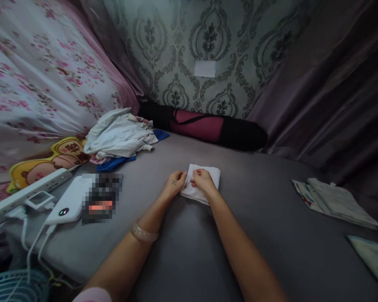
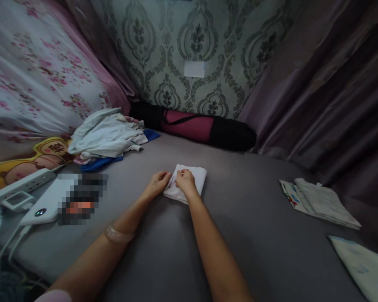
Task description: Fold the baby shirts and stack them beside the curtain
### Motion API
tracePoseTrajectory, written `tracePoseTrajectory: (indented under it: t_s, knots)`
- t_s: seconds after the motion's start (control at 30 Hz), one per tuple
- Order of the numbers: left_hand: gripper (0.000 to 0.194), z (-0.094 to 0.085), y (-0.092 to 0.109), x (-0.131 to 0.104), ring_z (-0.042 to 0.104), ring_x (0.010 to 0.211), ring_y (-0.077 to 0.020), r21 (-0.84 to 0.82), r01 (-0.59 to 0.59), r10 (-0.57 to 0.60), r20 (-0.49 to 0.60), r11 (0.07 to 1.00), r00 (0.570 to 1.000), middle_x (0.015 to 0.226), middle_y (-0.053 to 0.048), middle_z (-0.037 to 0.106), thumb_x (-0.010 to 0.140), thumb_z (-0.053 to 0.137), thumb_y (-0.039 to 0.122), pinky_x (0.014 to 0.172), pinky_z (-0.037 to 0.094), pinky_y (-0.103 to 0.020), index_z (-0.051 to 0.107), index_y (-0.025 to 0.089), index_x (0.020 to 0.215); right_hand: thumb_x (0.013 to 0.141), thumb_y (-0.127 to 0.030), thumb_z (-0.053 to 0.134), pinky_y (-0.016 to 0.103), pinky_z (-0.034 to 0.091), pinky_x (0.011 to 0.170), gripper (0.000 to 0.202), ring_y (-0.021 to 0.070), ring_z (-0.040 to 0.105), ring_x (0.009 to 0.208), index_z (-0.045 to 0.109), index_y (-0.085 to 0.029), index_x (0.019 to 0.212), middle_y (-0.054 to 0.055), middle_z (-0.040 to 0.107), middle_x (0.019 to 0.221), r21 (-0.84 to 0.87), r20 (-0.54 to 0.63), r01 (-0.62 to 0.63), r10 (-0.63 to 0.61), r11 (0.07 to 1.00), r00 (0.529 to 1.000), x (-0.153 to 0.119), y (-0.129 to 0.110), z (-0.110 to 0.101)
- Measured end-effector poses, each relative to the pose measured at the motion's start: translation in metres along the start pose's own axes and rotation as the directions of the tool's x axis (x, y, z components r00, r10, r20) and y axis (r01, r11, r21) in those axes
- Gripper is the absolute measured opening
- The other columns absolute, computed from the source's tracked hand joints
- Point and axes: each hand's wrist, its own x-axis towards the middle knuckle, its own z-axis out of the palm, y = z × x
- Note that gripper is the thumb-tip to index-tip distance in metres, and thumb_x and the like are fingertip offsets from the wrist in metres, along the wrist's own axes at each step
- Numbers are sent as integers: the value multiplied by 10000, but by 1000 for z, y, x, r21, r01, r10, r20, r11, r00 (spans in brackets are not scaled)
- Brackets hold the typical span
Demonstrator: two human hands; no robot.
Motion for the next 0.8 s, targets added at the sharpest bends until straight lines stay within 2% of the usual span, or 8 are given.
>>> tracePoseTrajectory:
  t_s: [0.07,0.13,0.2,0.27,0.33,0.53,0.7,0.8]
  knots:
    - [340,-2,1,-3,588,655,-152,40,4,-4,-5,999,1000,682,-38,652,831,512,387,591,417,-238,674,98,906,898,-293,435,275,531,736,291,165,674,816,654,-147,1021,96,698,945,-45,4,54,-54,997,999,-4,-3,-15]
    - [384,-2,1,-5,589,658,-154,68,8,-9,14,998,1000,699,-34,651,808,562,415,596,423,-241,650,100,1009,925,-265,372,345,465,923,346,204,611,1058,641,-143,1105,135,670,1100,-212,-62,183,-200,960,978,-7,-3,-33]
    - [432,-2,-1,-7,587,671,-154,99,0,-3,34,995,999,728,-30,649,782,602,418,609,426,-244,620,108,1082,939,-253,330,441,300,1081,424,249,422,1302,558,-115,1269,169,547,1330,-458,-91,300,-380,837,920,-10,1,-47]
    - [433,-1,-2,-8,579,678,-149,125,-12,5,52,992,999,744,-21,643,767,620,392,619,425,-244,606,121,1104,951,-285,304,514,140,1134,500,283,220,1415,441,-77,1385,172,369,1487,-630,-42,328,-453,704,890,-11,10,-52]
    - [414,0,-2,-8,568,674,-145,140,-21,12,66,990,998,741,-10,634,758,622,361,619,418,-243,602,131,1102,962,-348,287,523,82,1141,570,296,142,1436,353,-42,1438,171,268,1537,-707,20,308,-417,637,909,-10,20,-49]
    - [384,-1,-1,-9,561,684,-148,158,-7,-6,87,987,996,765,-18,638,757,613,326,615,406,-245,608,137,1091,969,-411,235,462,117,1146,665,303,193,1421,242,29,1468,196,262,1533,-757,71,246,-299,605,952,-4,39,-32]
    - [371,-1,1,-9,569,668,-145,162,12,-27,91,987,996,752,-18,641,755,618,317,597,406,-235,617,136,1079,968,-412,234,470,113,1144,661,305,195,1422,252,21,1468,196,263,1532,-753,78,240,-279,613,957,-8,30,-39]
    - [343,-1,3,-9,566,657,-136,145,12,-23,77,989,997,745,-17,646,775,592,304,597,412,-230,624,128,1068,970,-401,242,483,81,1143,646,310,177,1426,268,16,1464,202,259,1532,-755,73,281,-349,593,934,-14,19,-35]
